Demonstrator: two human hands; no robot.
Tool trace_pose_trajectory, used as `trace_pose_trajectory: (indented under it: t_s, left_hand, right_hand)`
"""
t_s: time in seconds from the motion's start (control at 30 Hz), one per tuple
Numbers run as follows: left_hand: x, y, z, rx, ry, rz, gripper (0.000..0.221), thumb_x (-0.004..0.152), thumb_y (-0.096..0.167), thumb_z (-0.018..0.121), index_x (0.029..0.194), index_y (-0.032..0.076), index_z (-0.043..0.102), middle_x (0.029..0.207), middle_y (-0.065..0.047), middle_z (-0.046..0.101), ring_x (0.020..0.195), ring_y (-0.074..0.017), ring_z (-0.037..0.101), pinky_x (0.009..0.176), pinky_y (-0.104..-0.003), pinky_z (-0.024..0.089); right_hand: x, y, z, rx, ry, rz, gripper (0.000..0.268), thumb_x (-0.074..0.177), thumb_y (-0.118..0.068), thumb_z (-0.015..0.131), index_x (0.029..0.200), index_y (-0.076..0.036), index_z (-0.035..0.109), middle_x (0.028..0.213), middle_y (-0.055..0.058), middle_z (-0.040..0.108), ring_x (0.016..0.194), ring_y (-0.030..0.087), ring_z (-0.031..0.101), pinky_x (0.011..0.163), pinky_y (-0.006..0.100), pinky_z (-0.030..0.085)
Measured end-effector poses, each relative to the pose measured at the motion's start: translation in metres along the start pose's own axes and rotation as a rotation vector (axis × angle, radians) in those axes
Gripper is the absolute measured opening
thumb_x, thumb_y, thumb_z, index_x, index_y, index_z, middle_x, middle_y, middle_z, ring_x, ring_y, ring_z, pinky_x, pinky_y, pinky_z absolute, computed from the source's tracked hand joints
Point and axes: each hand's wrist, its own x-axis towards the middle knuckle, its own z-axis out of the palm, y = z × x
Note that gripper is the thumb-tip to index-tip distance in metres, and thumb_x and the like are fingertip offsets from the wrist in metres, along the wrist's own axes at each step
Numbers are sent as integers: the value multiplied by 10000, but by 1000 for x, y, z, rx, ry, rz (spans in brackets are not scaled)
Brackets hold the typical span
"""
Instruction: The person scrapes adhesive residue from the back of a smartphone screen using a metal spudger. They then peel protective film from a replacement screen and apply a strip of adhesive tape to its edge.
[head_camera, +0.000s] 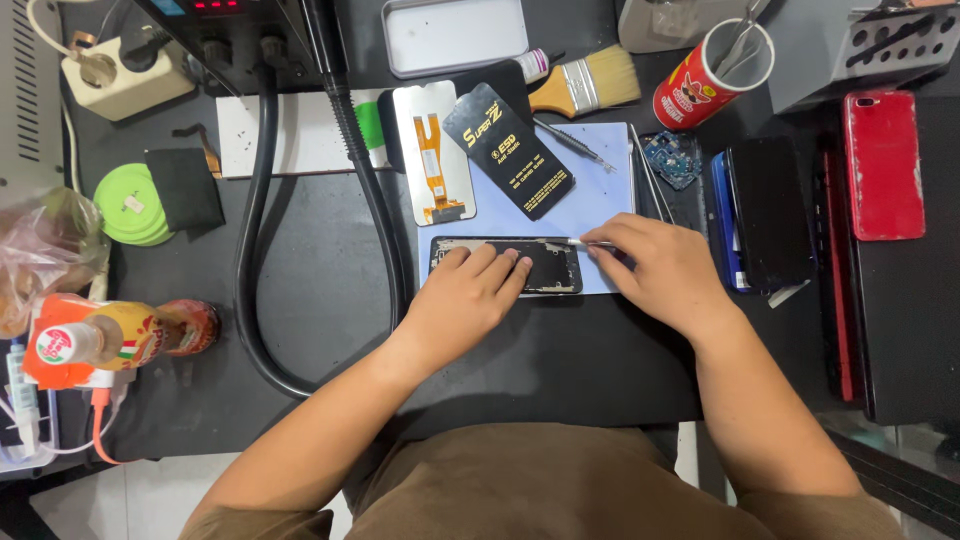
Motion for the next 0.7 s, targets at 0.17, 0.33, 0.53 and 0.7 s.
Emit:
trace_pose_trajectory:
  t_s: [0.17,0.33,0.53,0.7]
  left_hand:
    - [0,-1,-2,-28,-5,-7,450,823,118,650,1258,13,696,1185,-66,693,986,-207,608,810,-333,496]
    - [-1,-1,-2,-28,2,-13,439,827,127,648,1249,17,698,1173,-64,692,987,-208,607,802,-335,490]
    - [0,0,-1,-25,6,-21,415,842,132,640,1239,30,704,1148,-46,690,986,-199,606,812,-338,489]
    - [-2,-1,1,-31,28,-24,415,839,133,631,1237,43,703,1156,-39,692,984,-190,603,812,-331,487]
  right_hand:
    - [-1,2,-2,-3,-15,10,93,923,-192,707,987,-137,746,960,1,745,784,238,714,648,339,539]
    - [-2,3,-1,-43,-28,22,99,920,-198,714,991,-141,751,949,4,748,768,245,714,636,348,535]
    - [-3,1,-3,-27,-2,19,105,918,-200,713,995,-144,758,960,6,753,743,242,711,628,340,537]
    - [-4,2,-4,-51,-38,61,110,916,-200,715,997,-147,768,943,12,759,693,241,701,617,353,530]
